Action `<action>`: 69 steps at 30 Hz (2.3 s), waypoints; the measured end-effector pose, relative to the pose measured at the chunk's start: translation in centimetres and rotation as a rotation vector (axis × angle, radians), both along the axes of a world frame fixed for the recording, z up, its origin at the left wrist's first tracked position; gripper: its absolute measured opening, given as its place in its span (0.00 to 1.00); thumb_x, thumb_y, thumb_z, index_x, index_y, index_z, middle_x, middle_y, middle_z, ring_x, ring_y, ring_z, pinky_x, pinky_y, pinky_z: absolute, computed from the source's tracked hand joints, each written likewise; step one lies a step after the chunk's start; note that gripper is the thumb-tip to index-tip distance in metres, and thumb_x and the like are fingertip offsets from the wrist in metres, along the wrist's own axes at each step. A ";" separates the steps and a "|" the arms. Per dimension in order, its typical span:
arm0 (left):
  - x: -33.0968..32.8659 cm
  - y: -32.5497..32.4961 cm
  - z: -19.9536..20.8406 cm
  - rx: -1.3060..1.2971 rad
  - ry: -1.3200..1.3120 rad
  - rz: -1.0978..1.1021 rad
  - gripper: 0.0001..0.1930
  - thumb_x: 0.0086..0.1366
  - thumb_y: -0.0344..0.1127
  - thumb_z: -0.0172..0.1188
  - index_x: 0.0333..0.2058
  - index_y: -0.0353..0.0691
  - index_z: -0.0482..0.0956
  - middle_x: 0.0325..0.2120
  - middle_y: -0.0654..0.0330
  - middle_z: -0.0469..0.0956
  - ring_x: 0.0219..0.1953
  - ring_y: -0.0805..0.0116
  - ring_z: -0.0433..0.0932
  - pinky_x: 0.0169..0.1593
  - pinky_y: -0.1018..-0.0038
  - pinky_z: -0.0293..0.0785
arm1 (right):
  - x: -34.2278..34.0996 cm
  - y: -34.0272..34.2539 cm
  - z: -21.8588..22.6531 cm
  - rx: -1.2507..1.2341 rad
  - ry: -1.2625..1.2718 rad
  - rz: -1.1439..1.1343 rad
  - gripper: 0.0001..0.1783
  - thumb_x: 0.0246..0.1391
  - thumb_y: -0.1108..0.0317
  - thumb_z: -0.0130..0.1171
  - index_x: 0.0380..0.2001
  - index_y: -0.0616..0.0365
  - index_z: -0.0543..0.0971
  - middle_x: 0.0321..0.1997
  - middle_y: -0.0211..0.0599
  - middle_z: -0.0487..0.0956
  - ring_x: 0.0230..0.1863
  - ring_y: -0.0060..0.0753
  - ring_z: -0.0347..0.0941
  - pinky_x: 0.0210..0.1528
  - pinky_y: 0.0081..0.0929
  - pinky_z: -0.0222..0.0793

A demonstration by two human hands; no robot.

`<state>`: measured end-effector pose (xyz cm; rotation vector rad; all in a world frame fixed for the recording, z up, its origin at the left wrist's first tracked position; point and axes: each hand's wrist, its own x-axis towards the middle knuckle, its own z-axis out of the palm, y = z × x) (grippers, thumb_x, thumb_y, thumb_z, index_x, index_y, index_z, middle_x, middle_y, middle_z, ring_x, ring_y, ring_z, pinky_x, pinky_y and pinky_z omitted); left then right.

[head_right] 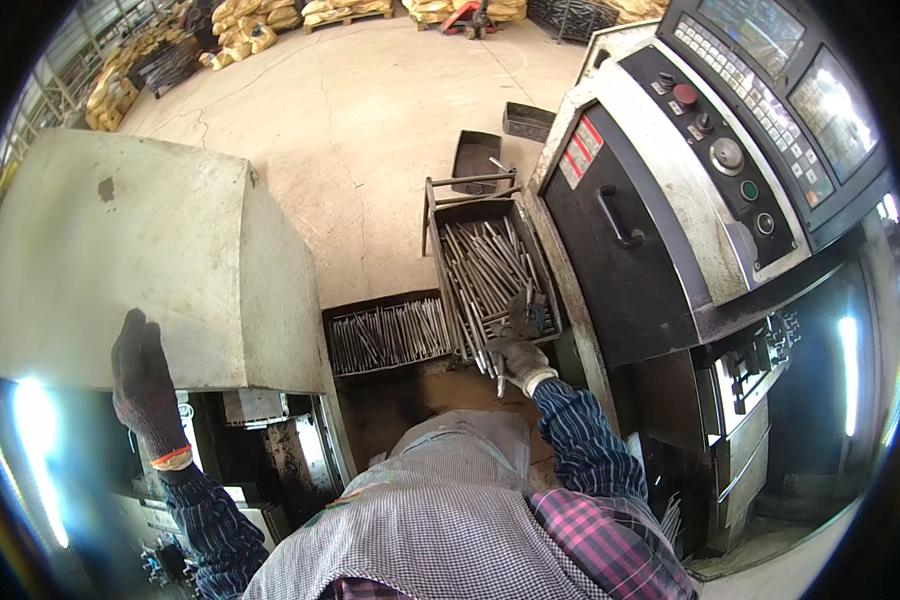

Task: The person operates a CNC lathe in a workshop, repeatedly loading metal rods into the chuck, starting the machine, and removing finished parts. They place the finished parts into a bin and continue the cycle with new rods.

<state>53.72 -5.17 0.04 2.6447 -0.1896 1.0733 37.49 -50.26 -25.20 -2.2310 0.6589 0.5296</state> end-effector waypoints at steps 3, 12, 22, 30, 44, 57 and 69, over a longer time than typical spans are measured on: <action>0.5 -0.3 -0.1 0.009 0.024 0.026 0.11 0.70 0.37 0.63 0.49 0.44 0.83 0.50 0.59 0.83 0.44 0.61 0.86 0.44 0.67 0.83 | 1.7 -3.2 -6.2 -0.040 -0.073 0.020 0.28 0.60 0.57 0.57 0.63 0.52 0.76 0.73 0.48 0.67 0.71 0.52 0.62 0.73 0.37 0.56; 0.2 0.1 1.1 -0.100 0.313 0.156 0.21 0.73 0.48 0.56 0.56 0.42 0.81 0.57 0.57 0.80 0.53 0.61 0.82 0.56 0.66 0.77 | 6.0 -4.4 -14.0 -0.146 0.143 0.209 0.29 0.73 0.72 0.40 0.75 0.47 0.57 0.78 0.43 0.60 0.76 0.43 0.59 0.73 0.38 0.62; 0.2 0.5 0.3 -0.018 0.207 0.088 0.18 0.73 0.45 0.57 0.54 0.42 0.81 0.55 0.57 0.80 0.51 0.57 0.83 0.54 0.65 0.78 | 3.1 -2.6 -8.9 -0.228 0.283 0.266 0.36 0.63 0.83 0.44 0.72 0.43 0.64 0.83 0.30 0.43 0.75 0.48 0.59 0.76 0.39 0.62; 1.2 1.8 -0.1 -0.041 0.334 0.087 0.21 0.74 0.49 0.56 0.60 0.49 0.78 0.60 0.64 0.77 0.59 0.59 0.77 0.60 0.66 0.72 | -8.6 -0.9 -8.8 -0.336 0.111 0.020 0.34 0.67 0.59 0.45 0.75 0.37 0.57 0.60 0.52 0.78 0.51 0.53 0.79 0.53 0.53 0.75; -2.2 -0.9 0.6 -0.064 -0.071 0.014 0.21 0.69 0.56 0.61 0.44 0.45 0.88 0.44 0.61 0.87 0.43 0.64 0.85 0.43 0.71 0.80 | -45.2 1.6 -8.1 -0.421 -0.077 -1.231 0.24 0.59 0.60 0.62 0.57 0.57 0.79 0.60 0.52 0.79 0.63 0.53 0.74 0.67 0.40 0.68; -13.5 -20.1 2.4 -0.395 -0.061 -0.487 0.19 0.74 0.43 0.59 0.53 0.35 0.82 0.45 0.54 0.85 0.41 0.65 0.84 0.40 0.73 0.80 | -54.4 -9.9 -1.3 -0.510 0.513 -1.640 0.40 0.55 0.47 0.67 0.68 0.46 0.65 0.75 0.49 0.60 0.75 0.60 0.56 0.72 0.61 0.56; -27.2 -44.3 2.4 -0.378 0.259 -1.211 0.18 0.75 0.34 0.57 0.59 0.31 0.76 0.47 0.52 0.82 0.35 0.68 0.81 0.31 0.79 0.77 | -65.3 -16.0 -14.6 -0.274 0.888 -1.363 0.34 0.67 0.55 0.53 0.73 0.48 0.60 0.71 0.47 0.67 0.69 0.56 0.67 0.65 0.57 0.66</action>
